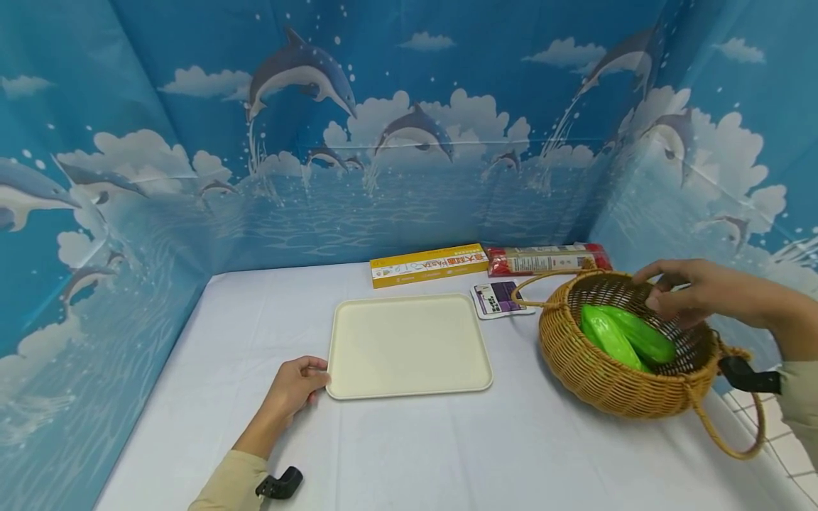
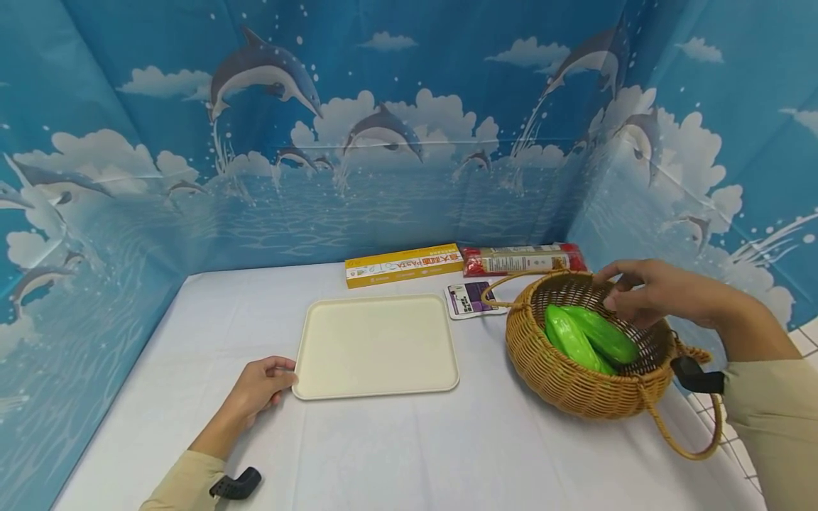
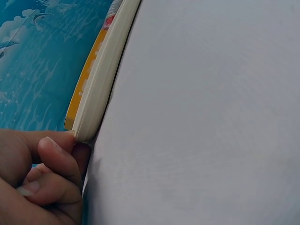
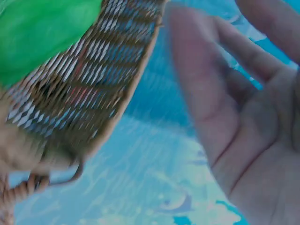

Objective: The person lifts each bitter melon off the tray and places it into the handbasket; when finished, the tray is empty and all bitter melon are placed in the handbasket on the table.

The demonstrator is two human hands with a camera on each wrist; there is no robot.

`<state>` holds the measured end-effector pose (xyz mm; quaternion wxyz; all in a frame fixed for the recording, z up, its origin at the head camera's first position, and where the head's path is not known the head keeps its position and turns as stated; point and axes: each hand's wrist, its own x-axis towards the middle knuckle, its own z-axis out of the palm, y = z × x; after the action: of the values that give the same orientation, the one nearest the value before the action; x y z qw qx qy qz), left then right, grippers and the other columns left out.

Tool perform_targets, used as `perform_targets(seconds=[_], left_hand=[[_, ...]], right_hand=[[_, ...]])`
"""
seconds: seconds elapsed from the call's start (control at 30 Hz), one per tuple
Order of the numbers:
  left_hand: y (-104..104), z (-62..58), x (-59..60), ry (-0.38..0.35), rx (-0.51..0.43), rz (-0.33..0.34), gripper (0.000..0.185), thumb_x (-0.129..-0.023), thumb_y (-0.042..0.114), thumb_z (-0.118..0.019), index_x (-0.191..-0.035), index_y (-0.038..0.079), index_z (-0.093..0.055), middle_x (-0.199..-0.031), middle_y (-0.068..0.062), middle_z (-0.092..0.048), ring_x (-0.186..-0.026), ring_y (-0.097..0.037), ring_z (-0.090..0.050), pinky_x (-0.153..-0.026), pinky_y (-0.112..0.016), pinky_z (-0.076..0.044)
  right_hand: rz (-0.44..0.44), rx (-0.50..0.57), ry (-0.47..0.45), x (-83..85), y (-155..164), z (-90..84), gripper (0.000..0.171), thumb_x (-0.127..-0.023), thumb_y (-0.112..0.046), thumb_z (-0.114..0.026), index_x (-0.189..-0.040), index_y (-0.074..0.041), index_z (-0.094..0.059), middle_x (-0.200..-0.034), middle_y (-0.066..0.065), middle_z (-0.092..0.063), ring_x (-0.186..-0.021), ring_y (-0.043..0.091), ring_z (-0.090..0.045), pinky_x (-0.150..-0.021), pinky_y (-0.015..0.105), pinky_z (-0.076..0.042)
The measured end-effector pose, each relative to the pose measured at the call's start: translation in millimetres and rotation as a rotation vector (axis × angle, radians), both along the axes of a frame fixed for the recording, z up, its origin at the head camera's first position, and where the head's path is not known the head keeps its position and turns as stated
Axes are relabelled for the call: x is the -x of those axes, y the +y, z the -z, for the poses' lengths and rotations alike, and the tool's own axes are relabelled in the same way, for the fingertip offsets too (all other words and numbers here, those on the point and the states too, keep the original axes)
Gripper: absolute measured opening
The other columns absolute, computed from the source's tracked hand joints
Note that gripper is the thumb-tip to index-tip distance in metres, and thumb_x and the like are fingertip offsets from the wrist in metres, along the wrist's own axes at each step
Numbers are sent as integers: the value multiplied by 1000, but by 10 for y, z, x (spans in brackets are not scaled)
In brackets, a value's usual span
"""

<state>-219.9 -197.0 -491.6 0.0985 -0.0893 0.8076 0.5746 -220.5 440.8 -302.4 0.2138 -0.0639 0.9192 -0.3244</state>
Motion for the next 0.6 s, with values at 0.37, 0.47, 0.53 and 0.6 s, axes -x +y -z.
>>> perform_targets(seconds=[0.37, 0.47, 0.53, 0.6], left_hand=[[-30, 11, 15, 38, 97, 19, 22, -93, 9, -70, -115, 3, -69, -83, -7, -63, -54, -15, -50, -50, -27, -42], [-126, -67, 62, 65, 113, 27, 26, -96, 12, -68, -120, 2, -67, -85, -9, -62, -57, -16, -53, -51, -29, -43], [-223, -177, 125, 86, 142, 16, 30, -99, 17, -67, -125, 2, -66, -90, -11, -62, -62, -17, -55, -56, -30, -45], [-325, -329, 201, 119, 180, 5, 33, -101, 22, -64, -128, 2, -64, -97, -15, -64, -70, -20, -59, -64, -33, -48]], right_hand=[[99, 167, 275, 5, -359, -113, 27, -108, -27, -52, -119, -3, -59, -73, 11, -50, -61, 28, -47, -58, 39, -46], [115, 200, 272, 30, -439, -126, 30, -108, -31, -52, -117, -3, -59, -72, 12, -50, -60, 29, -47, -59, 40, -45], [151, 240, 259, 54, -479, -125, 29, -107, -33, -53, -116, -6, -60, -74, 10, -51, -63, 28, -48, -60, 40, -45], [188, 278, 257, 82, -516, -128, 29, -107, -35, -52, -116, -8, -60, -77, 8, -52, -65, 28, -49, -60, 40, -45]])
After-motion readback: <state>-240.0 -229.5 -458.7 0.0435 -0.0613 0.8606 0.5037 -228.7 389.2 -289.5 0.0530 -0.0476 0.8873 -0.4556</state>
